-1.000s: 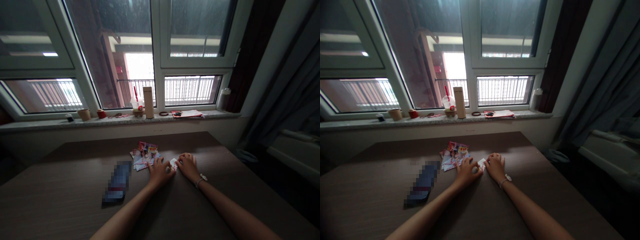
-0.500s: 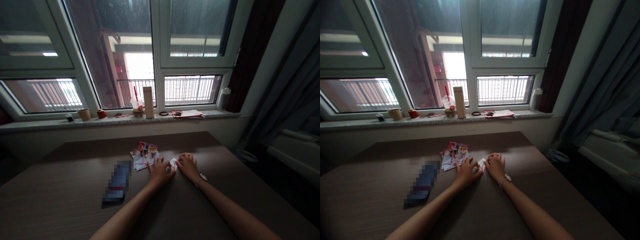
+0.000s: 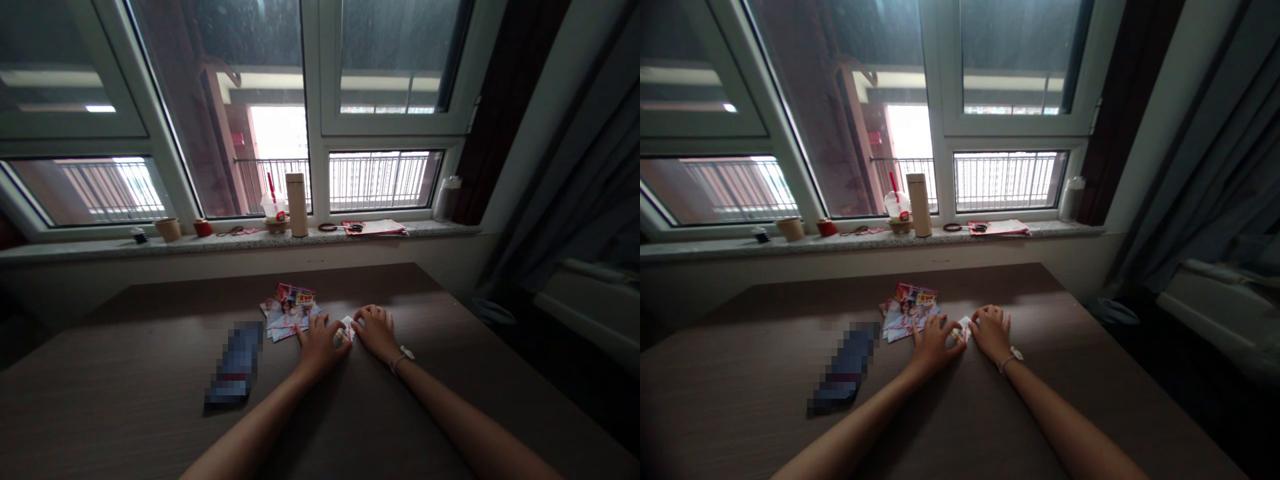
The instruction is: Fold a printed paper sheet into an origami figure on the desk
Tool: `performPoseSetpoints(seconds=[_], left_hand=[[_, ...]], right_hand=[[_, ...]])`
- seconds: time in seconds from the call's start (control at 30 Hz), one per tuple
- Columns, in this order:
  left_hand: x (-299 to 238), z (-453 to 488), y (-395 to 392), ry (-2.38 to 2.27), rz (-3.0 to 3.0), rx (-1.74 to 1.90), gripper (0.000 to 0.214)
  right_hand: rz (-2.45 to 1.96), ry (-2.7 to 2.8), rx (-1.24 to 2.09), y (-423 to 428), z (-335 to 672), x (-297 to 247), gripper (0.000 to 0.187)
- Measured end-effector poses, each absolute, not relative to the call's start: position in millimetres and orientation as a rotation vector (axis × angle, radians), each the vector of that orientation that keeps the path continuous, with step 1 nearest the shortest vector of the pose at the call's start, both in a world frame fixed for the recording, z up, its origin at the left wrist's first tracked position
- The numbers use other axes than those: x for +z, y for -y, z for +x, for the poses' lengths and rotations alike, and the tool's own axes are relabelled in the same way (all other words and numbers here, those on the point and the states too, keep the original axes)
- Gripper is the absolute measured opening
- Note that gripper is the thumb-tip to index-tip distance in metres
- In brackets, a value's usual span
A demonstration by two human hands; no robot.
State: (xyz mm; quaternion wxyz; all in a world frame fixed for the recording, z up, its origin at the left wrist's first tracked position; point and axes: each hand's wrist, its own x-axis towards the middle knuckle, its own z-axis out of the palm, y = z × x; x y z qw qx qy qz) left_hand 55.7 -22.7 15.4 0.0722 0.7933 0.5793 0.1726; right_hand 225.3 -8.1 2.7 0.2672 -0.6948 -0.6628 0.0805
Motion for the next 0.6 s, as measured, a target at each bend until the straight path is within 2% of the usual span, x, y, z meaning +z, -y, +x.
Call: performPoseSetpoints(seconds=[0.27, 0.6], left_hand=[[14, 53, 22, -1.699, 2.416, 0.547, 0.027], [17, 54, 26, -1.774, 2.412, 0.567, 0.029]], right_hand=[[-1.897, 1.789, 0.225, 8, 224, 5, 0.016], [-1.773, 1.699, 0.320, 6, 237, 2, 0.023]])
